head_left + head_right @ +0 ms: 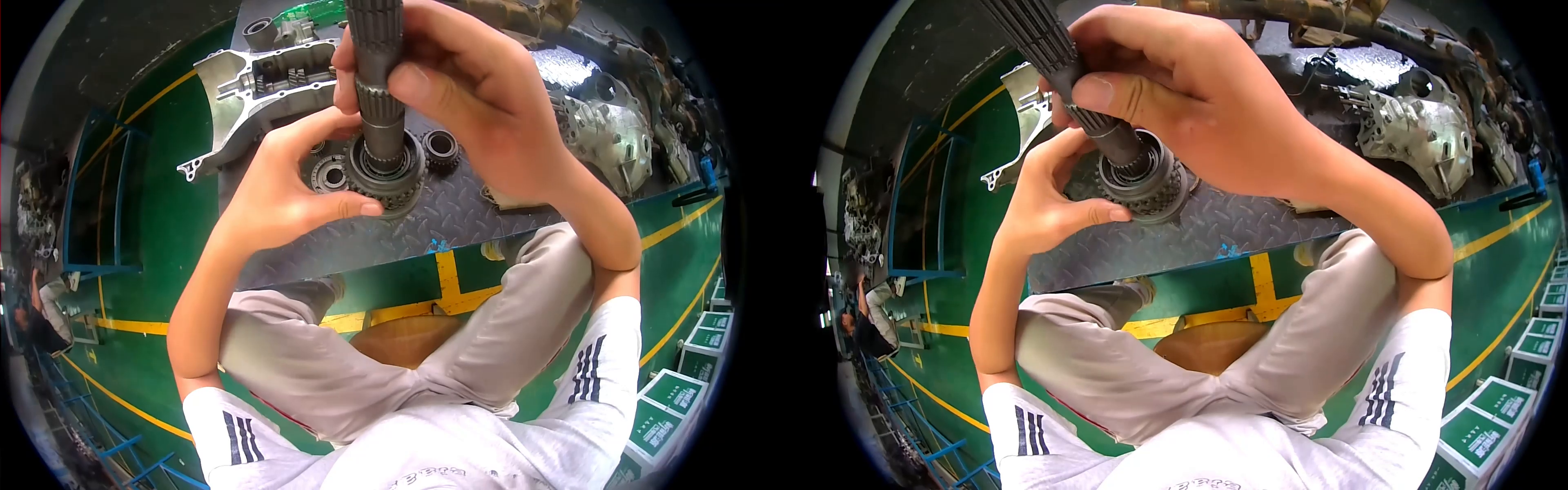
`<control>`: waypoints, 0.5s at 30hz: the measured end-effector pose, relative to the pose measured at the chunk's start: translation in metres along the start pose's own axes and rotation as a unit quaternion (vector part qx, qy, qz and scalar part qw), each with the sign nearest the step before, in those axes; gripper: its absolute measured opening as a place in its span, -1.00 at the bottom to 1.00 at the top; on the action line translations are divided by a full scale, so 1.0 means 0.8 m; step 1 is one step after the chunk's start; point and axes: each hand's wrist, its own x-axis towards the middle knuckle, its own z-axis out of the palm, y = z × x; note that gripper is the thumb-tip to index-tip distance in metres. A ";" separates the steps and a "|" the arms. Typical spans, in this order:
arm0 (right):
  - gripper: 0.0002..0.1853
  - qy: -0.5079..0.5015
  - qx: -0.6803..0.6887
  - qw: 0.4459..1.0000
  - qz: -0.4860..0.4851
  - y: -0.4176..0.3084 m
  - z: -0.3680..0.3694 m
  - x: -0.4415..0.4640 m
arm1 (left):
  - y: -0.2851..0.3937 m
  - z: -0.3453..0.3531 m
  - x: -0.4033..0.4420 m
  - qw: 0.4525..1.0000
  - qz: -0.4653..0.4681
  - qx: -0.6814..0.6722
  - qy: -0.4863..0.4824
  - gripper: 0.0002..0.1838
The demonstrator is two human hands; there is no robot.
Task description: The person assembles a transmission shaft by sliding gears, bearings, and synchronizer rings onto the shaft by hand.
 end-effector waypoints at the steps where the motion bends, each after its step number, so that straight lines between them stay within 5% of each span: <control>1: -0.64 0.013 0.017 1.000 0.009 0.000 0.001 0.000 | 0.004 0.005 -0.002 0.999 0.010 0.012 0.031 -0.15; 5: -0.62 0.029 0.057 0.997 0.042 -0.003 0.002 0.001 | 0.019 0.021 -0.003 0.997 0.038 0.052 0.050 -0.16; 8: -0.59 0.019 -0.088 0.996 -0.007 -0.008 0.001 0.003 | 0.040 0.029 -0.016 0.979 0.079 0.142 0.124 -0.14; 10: -0.56 0.015 -0.065 0.996 -0.051 -0.004 0.002 0.003 | 0.047 0.013 -0.030 0.982 0.034 0.125 0.139 -0.16; 12: -0.55 -0.002 -0.053 0.997 -0.062 -0.004 0.003 0.003 | 0.046 -0.003 -0.043 0.982 -0.040 -0.115 0.147 -0.56; 15: -0.56 -0.013 -0.022 0.998 -0.060 0.004 0.001 0.004 | 0.028 -0.022 -0.044 0.985 -0.055 -0.009 0.161 -0.53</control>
